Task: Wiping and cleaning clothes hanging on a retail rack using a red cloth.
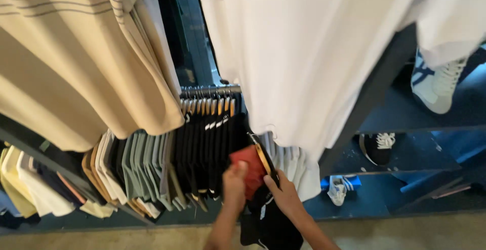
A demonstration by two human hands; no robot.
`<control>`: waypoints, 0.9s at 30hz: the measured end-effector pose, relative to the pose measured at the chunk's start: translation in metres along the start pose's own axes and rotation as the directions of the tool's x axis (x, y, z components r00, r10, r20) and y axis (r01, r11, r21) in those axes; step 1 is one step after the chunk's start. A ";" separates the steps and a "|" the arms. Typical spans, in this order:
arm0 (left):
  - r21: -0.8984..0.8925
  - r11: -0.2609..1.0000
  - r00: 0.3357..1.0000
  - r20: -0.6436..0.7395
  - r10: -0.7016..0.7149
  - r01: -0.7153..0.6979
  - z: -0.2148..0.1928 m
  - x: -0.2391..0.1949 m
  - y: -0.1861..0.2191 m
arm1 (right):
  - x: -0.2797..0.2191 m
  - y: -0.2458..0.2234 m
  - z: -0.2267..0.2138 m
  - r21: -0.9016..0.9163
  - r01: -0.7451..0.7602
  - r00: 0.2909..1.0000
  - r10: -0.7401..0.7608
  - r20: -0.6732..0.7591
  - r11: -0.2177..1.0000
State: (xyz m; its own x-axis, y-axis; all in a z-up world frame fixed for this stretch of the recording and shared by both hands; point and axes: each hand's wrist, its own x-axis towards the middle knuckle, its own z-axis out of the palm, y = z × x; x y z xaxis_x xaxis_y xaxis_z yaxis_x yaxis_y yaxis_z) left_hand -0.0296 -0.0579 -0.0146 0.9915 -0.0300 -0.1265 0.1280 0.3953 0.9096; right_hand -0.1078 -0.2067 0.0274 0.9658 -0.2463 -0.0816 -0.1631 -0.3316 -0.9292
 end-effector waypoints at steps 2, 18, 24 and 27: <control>-0.210 0.977 0.993 -0.104 -0.064 0.041 -0.003 -0.017 0.019 | -0.014 0.009 -0.011 0.009 -0.041 0.998 0.040 0.039 0.999; 0.294 0.756 0.617 0.767 0.179 -0.585 0.024 -0.105 0.080 | -0.030 0.055 -0.079 0.105 -0.104 0.889 0.045 0.455 0.989; 0.390 0.423 0.521 0.815 0.256 -0.818 0.012 -0.083 0.060 | -0.033 0.054 -0.088 0.019 0.043 0.819 -0.047 0.571 0.999; 0.343 0.575 0.596 0.729 0.336 -0.743 0.017 -0.098 0.043 | -0.035 0.043 -0.091 0.052 -0.008 0.858 -0.019 0.514 0.999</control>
State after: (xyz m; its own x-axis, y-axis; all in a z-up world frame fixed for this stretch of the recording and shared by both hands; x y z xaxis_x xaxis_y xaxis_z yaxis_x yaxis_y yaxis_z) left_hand -0.1210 -0.0531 0.0437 0.6509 -0.5544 0.5186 -0.6552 -0.0654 0.7526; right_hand -0.1672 -0.2954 0.0236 0.9352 0.2630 -0.2371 -0.1604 -0.2821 -0.9459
